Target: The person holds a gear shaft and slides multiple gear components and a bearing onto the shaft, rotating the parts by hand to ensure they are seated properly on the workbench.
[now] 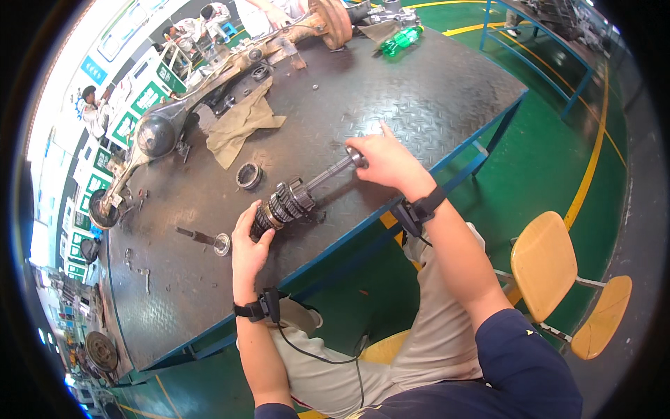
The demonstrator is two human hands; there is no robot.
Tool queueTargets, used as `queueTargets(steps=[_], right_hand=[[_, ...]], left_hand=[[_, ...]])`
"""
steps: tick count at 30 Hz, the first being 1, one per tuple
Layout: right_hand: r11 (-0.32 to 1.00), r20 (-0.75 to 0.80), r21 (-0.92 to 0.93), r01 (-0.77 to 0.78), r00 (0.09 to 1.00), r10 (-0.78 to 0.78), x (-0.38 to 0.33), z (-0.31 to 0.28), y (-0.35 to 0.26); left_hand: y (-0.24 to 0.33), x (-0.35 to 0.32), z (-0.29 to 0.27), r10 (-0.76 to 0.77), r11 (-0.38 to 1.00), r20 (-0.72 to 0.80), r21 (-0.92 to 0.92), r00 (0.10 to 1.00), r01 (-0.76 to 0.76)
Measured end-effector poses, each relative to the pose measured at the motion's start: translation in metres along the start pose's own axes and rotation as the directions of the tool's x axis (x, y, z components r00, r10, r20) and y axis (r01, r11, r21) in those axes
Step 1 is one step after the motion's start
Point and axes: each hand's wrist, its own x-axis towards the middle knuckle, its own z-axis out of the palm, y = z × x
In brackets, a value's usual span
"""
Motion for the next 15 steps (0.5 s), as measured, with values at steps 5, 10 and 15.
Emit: queueTargets(steps=[5,10,15], right_hand=[[0.980,-0.190,-0.188,0.059,0.977,-0.095,-0.001,0.025,-0.001],[0.947,-0.175,-0.224,0.231,0.946,-0.272,0.004,0.041,-0.035],[0.961,-0.126,-0.123,0.248,0.957,-0.263,0.004,0.053,-0.034]], left_hand=[[0.005,0.000,0.004,0.023,1.000,-0.015,0.009,1.000,-0.023],[-0.003,-0.004,0.002,0.010,1.000,-0.024,0.000,1.000,-0.010],[0.001,-0.003,0.004,0.016,1.000,-0.029,0.005,0.999,-0.016]])
